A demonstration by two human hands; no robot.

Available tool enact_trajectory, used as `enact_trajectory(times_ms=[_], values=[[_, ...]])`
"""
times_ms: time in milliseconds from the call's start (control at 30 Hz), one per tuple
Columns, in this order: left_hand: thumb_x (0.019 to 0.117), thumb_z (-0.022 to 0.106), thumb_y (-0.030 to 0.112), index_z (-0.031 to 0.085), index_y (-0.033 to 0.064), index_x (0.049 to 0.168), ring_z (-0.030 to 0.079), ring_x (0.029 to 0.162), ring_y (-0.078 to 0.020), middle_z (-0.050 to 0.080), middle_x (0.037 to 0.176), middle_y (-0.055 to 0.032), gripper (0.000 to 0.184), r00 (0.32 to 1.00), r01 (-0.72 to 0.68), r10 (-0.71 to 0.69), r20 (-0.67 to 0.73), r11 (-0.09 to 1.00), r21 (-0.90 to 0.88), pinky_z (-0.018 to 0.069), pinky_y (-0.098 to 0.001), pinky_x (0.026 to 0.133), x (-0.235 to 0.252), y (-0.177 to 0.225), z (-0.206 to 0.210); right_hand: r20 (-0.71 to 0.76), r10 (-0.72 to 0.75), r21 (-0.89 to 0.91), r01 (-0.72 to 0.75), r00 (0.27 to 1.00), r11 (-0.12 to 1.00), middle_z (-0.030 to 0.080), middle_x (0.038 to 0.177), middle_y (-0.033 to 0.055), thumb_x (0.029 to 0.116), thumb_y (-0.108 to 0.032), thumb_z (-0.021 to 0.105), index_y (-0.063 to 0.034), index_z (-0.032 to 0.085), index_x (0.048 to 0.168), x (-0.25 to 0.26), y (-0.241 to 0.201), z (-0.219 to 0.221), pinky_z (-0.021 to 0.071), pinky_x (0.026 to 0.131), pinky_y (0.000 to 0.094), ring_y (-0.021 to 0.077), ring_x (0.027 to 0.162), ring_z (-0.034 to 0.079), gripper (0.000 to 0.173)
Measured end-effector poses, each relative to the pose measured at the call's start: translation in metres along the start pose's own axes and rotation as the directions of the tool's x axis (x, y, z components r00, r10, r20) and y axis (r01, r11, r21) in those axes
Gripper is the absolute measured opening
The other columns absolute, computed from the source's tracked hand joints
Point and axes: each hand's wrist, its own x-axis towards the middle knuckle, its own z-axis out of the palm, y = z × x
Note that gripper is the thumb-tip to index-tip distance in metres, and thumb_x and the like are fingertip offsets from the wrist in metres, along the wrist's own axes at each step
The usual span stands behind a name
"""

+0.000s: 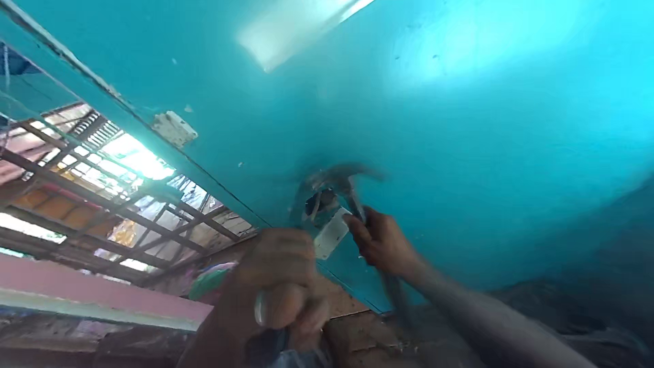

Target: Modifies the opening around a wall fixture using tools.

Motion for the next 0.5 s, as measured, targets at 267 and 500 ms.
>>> enact_trajectory(times_ms=[267, 500], values=[[0.1026, 0.061, 0.028, 0.054, 0.0141, 0.082, 0.059, 0.064, -0.0176, 0.057, 0.070, -0.0027, 0.025, 0.998, -0.036, 0.031, -0.050, 0.995, -0.097, 0.0541, -0.0338, 0.062, 0.006, -0.008, -0.009, -0.080, -0.377, 0.114, 0.384, 0.923, 0.916, 0.063, 0.076, 0.0003, 0.1059, -0.054, 0.046, -0.0163, 0.063, 0.114, -0.034, -0.070, -0.077, 0.0568, 0.050, 0.0277, 0.0125, 0.058, 0.063, 0.042], [0.1009, 0.063, 0.031, 0.061, 0.0139, 0.082, 0.060, 0.068, -0.0159, 0.062, 0.074, -0.0010, 0.026, 0.968, -0.022, -0.006, -0.250, 0.994, -0.108, 0.0545, -0.0335, 0.070, -0.003, -0.005, 0.009, -0.241, -0.124, 0.735, 0.264, 0.963, 0.624, 0.059, 0.062, -0.0032, 0.0875, -0.084, 0.045, -0.0192, 0.066, 0.091, -0.090, 0.062, -0.023, 0.0518, 0.042, 0.0292, 0.0091, 0.046, 0.056, 0.068]])
